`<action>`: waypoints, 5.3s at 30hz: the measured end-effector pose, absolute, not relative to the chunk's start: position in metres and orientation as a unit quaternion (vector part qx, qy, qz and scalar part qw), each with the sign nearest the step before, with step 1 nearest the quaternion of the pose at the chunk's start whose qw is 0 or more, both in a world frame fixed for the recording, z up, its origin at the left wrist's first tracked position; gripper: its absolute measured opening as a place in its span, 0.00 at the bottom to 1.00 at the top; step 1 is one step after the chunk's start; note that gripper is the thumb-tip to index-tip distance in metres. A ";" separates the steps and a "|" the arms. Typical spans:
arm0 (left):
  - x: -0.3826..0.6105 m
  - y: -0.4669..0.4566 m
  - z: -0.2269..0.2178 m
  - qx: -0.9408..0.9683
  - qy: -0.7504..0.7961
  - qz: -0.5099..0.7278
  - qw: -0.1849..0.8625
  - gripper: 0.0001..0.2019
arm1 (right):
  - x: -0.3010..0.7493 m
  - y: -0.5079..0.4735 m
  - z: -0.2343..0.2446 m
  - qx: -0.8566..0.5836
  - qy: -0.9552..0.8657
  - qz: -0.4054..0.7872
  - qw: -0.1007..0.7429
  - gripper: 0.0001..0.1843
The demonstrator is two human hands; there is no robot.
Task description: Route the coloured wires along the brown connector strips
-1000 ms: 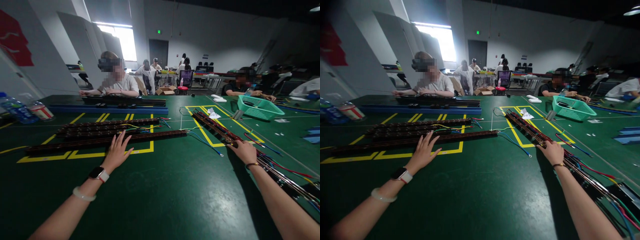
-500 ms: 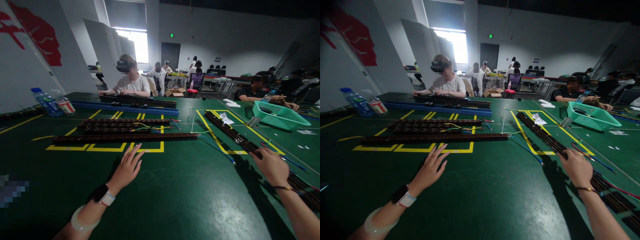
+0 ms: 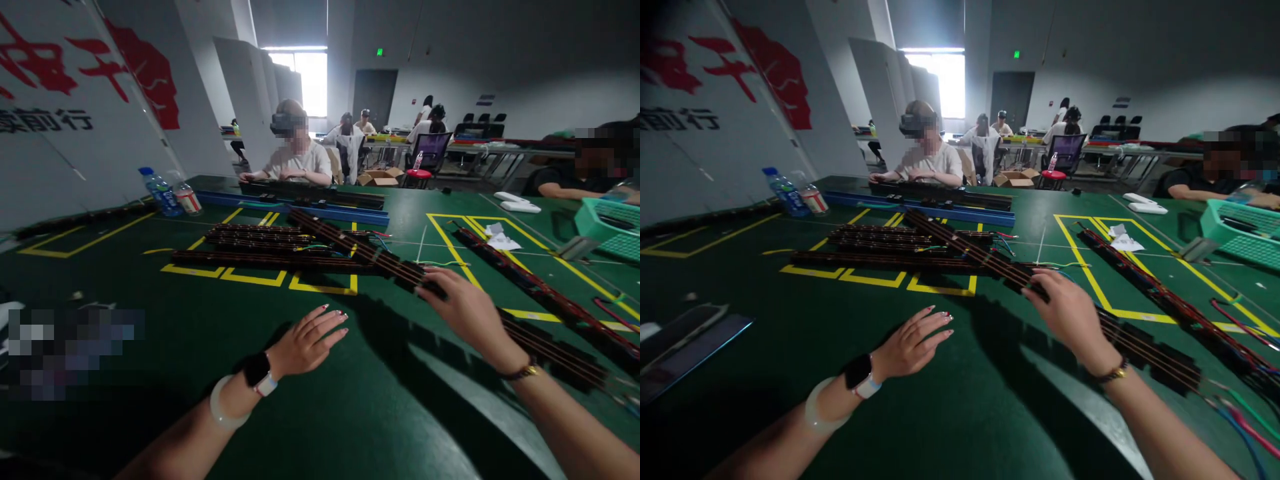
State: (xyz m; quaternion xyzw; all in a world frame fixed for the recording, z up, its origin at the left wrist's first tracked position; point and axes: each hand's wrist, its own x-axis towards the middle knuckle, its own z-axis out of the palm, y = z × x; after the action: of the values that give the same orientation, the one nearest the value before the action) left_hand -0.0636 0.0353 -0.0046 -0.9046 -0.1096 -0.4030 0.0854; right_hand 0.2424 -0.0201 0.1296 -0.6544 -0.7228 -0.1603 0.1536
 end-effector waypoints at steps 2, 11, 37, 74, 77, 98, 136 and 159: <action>-0.066 0.034 -0.007 -0.897 -0.090 -0.425 0.085 0.24 | 0.204 0.003 0.112 -0.627 -0.757 -0.124 0.141 0.16; -0.075 0.032 -0.016 -0.828 -0.053 -0.553 0.071 0.16 | 0.058 0.079 0.048 -0.547 -0.831 0.049 0.089 0.16; -0.062 0.019 -0.001 -0.850 0.136 -0.410 0.300 0.13 | 0.108 0.078 0.040 -0.474 -0.880 -0.011 0.035 0.23; 0.008 -0.014 0.023 -0.949 0.186 -0.242 0.078 0.17 | 0.191 0.048 0.080 -0.524 -0.757 0.303 -0.245 0.31; 0.010 -0.010 0.013 -0.976 0.092 -0.197 -0.015 0.14 | 0.192 0.039 0.067 -0.547 -0.761 0.277 -0.211 0.28; 0.016 0.008 -0.002 -0.258 -0.265 -0.284 -0.884 0.14 | 0.163 0.014 0.055 -0.599 -0.779 0.178 -0.044 0.11; 0.023 0.002 0.003 -0.157 -0.314 -0.270 -0.897 0.06 | 0.122 -0.038 0.076 -0.552 -0.805 -0.037 -0.212 0.15; 0.020 0.006 -0.007 -0.229 -0.226 -0.266 -0.909 0.16 | 0.172 -0.094 0.095 -0.480 -0.848 -0.219 -0.058 0.30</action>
State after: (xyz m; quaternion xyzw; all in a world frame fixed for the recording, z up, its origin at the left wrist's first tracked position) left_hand 0.0198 0.0061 -0.0065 -0.2292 -0.2262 -0.2662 -0.9085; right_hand 0.1724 -0.0935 0.0955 -0.4797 -0.8478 -0.2188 -0.0575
